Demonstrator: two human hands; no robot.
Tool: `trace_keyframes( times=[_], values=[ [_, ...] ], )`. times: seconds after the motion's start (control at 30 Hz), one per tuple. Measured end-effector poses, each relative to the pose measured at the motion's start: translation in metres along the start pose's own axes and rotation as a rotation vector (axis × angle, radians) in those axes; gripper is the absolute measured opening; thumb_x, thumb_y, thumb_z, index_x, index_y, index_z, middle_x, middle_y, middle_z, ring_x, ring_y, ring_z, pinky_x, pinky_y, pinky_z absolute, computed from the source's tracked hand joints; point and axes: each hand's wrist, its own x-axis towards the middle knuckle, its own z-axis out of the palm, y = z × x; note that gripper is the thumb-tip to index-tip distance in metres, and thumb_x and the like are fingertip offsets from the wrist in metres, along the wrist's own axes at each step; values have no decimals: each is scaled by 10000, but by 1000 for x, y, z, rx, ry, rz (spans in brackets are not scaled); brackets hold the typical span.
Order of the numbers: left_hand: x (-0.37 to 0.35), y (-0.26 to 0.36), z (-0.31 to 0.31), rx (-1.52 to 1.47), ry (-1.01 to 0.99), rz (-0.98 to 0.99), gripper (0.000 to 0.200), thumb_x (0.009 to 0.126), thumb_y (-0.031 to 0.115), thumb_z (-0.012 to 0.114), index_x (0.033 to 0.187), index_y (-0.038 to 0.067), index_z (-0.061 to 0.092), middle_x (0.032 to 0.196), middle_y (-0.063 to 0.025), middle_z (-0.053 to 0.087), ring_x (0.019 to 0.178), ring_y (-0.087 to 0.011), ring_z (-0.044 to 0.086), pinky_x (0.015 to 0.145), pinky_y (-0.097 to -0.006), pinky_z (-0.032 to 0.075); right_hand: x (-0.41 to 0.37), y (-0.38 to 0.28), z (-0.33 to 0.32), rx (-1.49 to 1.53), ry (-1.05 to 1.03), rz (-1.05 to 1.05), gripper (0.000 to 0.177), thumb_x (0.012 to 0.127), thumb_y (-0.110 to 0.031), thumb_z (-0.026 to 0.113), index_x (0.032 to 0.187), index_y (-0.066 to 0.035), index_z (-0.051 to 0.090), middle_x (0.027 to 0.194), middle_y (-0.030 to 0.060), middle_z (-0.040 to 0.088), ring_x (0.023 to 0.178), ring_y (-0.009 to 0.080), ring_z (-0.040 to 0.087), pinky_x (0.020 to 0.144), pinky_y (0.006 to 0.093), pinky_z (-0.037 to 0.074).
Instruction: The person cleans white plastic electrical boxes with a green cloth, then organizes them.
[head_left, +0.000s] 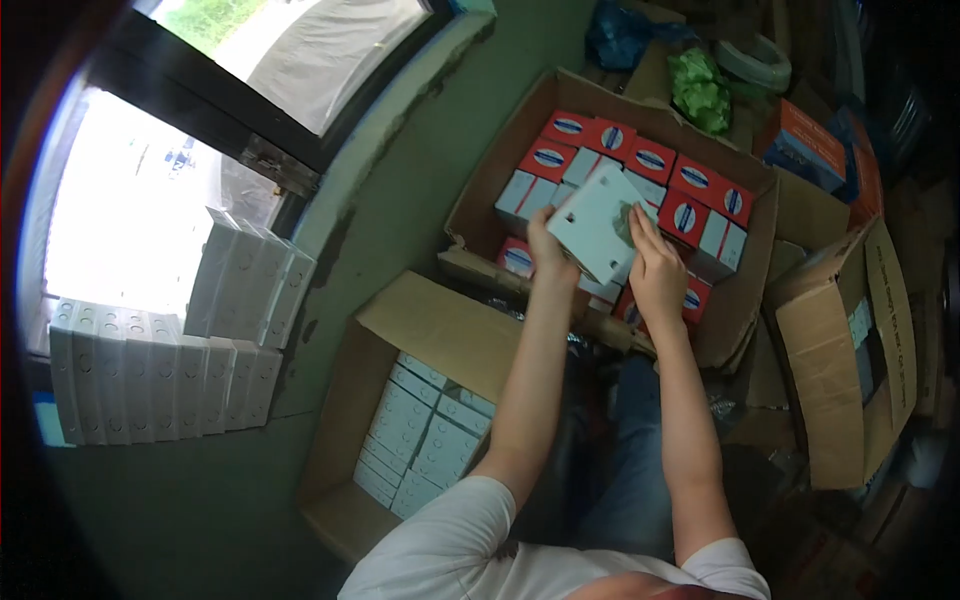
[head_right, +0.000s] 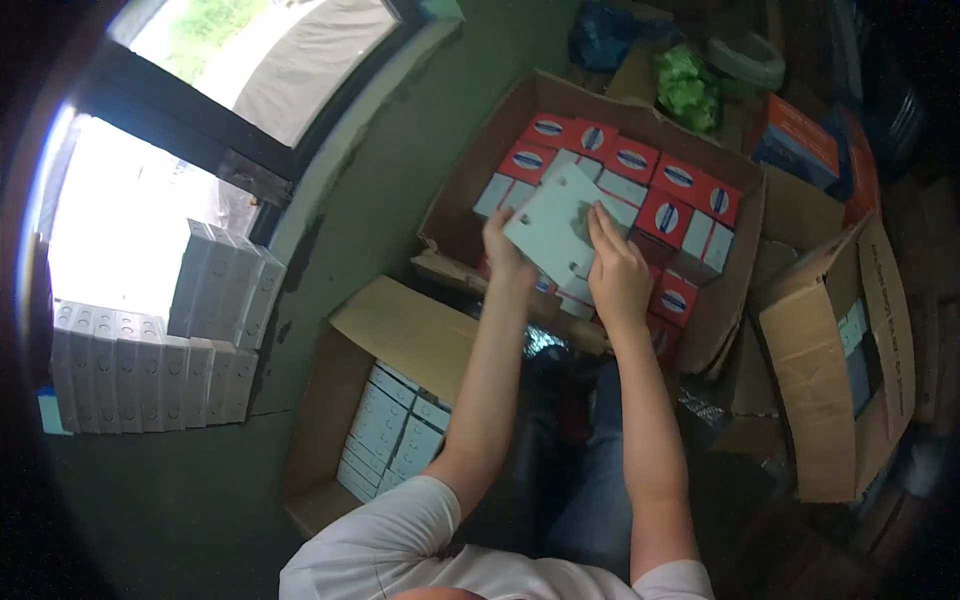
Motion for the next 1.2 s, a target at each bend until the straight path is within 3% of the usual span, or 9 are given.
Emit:
trace_keyframes(
  times=[0.2,0.37,0.53,0.63,0.67,0.77,0.97,1.13,1.2],
  values=[
    [2,-1,-10,-48,-40,-43,488,896,329,389,1168,-19,597,1085,-151,649,996,-286,601,917,-400,454,3,-34,-16,235,-348,-109,453,751,32,502,1159,-80,661,1298,47,582,1036,322,612,896,397,503],
    [8,6,-14,-135,-56,-18,496,897,311,380,1194,-30,584,1158,-160,628,1060,-290,579,946,-405,437,3,9,-10,56,-85,98,495,803,56,464,1251,-96,610,1324,75,560,1021,318,632,888,400,511],
    [17,-10,-20,-179,-65,-16,496,910,306,357,1184,-37,587,1123,-165,637,1054,-286,584,925,-395,454,-1,-23,-3,78,-166,-146,505,779,53,497,1231,-129,630,1297,29,588,983,302,637,879,406,515],
    [11,6,-18,-204,-33,3,505,911,310,345,1197,-31,584,1132,-160,637,1058,-287,586,930,-406,453,2,-12,-6,-9,-196,51,578,793,79,445,1282,-186,602,1319,9,574,1016,280,634,886,376,520],
    [4,13,-11,-161,-39,9,556,891,320,329,1268,-39,522,1241,-196,572,1149,-333,535,1006,-458,404,4,-1,-4,-41,-104,59,535,789,56,496,1266,-158,612,1309,6,579,1004,285,632,869,388,523],
    [-2,9,-2,-119,-60,-46,508,913,317,334,1212,-11,582,1135,-144,640,1045,-283,591,933,-415,452,2,21,-6,-83,-25,40,546,811,63,473,1286,-174,600,1319,19,575,1029,274,626,876,381,520],
    [-9,2,8,-33,-153,-121,524,896,331,359,1236,-21,545,1203,-180,596,1076,-315,578,953,-447,445,7,38,-15,-114,233,211,567,812,78,446,1305,-167,583,1366,20,537,1135,297,592,919,390,505],
    [-11,4,10,-152,-176,-106,532,915,361,338,1239,7,566,1199,-155,608,1070,-282,581,947,-405,446,-1,43,0,151,89,231,441,838,21,424,1259,64,545,1269,271,552,1179,393,542,971,430,457],
    [-9,5,7,-224,-162,-75,534,923,373,328,1234,19,580,1200,-145,611,1057,-267,585,945,-386,444,-5,45,13,296,51,373,414,849,-10,437,1237,67,560,1259,271,561,1164,382,557,969,417,449]
  ],
)
